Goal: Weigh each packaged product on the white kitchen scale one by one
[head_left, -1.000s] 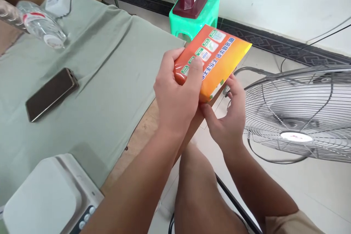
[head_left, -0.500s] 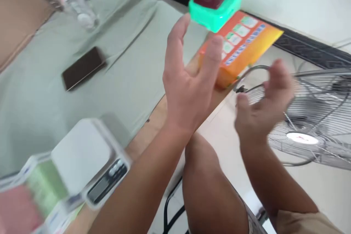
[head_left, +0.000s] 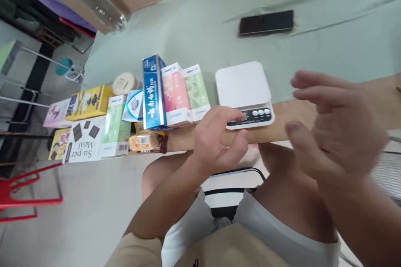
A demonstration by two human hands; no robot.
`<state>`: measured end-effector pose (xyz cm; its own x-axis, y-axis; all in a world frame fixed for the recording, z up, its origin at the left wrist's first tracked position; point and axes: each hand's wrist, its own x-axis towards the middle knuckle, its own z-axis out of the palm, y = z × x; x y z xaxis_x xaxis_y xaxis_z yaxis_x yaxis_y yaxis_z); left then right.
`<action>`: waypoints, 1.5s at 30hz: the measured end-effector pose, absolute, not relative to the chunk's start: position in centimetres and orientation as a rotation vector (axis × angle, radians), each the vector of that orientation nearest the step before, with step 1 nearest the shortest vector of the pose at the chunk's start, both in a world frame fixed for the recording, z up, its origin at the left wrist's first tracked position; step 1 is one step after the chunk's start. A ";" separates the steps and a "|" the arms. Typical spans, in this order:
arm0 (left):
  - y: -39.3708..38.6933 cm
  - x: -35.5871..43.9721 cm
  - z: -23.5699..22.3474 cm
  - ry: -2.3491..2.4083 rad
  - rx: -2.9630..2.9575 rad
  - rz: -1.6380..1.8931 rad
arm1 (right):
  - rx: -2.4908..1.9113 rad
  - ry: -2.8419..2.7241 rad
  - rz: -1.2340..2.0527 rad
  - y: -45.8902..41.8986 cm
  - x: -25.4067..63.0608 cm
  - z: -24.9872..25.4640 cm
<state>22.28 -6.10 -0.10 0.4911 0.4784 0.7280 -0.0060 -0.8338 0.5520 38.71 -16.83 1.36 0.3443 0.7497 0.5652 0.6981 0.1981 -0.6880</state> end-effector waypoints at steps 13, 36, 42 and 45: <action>-1.6 10.7 -0.4 0.767 1.795 1.863 | -1.288 -1.817 0.156 -2.1 23.7 5.2; -0.4 1.3 1.0 1.125 1.133 2.076 | -1.275 -2.620 0.305 9.7 10.2 6.2; 1.2 -5.3 2.0 1.360 0.791 2.422 | -1.076 -2.828 0.400 8.6 4.8 5.9; 1.8 -9.5 0.1 1.559 0.733 2.390 | -1.153 -2.889 0.391 7.3 2.4 4.9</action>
